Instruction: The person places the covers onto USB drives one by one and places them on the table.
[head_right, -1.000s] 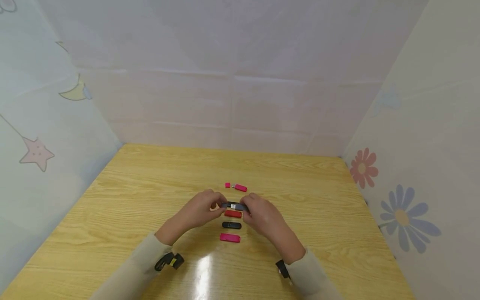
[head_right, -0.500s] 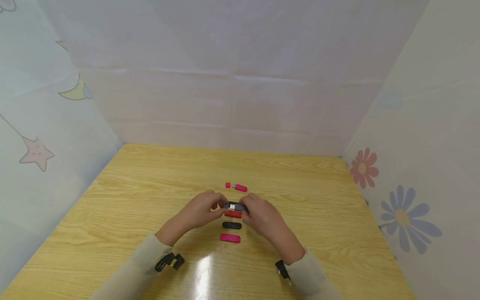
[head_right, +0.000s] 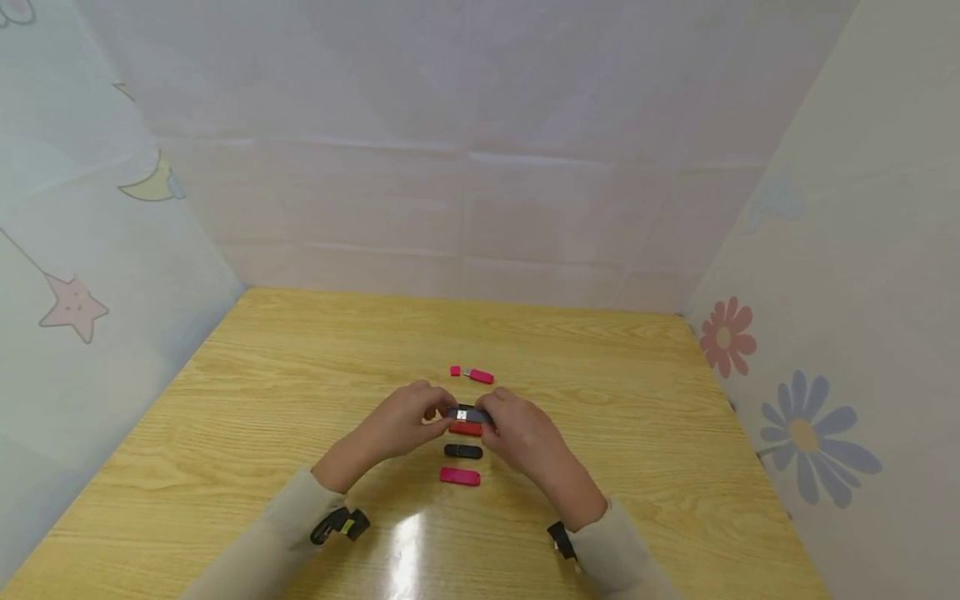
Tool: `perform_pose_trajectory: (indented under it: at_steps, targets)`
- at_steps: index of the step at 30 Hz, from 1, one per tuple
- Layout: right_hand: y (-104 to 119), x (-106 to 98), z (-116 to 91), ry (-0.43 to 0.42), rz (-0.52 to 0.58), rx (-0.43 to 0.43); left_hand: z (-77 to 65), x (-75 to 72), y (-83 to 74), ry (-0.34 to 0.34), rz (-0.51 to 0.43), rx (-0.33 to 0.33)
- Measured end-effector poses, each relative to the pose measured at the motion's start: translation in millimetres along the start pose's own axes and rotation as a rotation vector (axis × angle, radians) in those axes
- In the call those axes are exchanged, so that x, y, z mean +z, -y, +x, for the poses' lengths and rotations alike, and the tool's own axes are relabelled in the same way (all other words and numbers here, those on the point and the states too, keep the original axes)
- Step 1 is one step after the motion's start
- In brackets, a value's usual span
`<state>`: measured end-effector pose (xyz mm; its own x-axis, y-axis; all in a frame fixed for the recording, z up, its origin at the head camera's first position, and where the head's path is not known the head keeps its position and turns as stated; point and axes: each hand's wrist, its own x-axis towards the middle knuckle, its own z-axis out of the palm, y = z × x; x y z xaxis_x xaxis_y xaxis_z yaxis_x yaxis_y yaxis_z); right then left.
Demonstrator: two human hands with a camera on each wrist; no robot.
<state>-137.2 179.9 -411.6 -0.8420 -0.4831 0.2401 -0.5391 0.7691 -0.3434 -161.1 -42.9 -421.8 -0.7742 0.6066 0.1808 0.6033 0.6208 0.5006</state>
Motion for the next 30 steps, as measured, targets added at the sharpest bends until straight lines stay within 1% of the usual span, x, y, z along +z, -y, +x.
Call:
perform_pose_trajectory:
  at_steps: [9,17,26,30]
  targets:
    - [1.6,-0.8,-0.3,-0.004,0.002,0.006,1.0,-0.2,-0.6,0.001,0.005,0.02]
    - [3.1,-0.8,0.7,0.01,0.002,0.01,1.9,1.2,-1.1,0.003,0.007,0.017]
    - [2.8,0.0,0.3,-0.003,-0.013,-0.023,2.9,1.7,-2.1,0.003,0.012,0.023]
    - [3.6,0.2,0.8,-0.012,-0.026,-0.03,3.8,1.4,-3.2,0.012,-0.001,0.011]
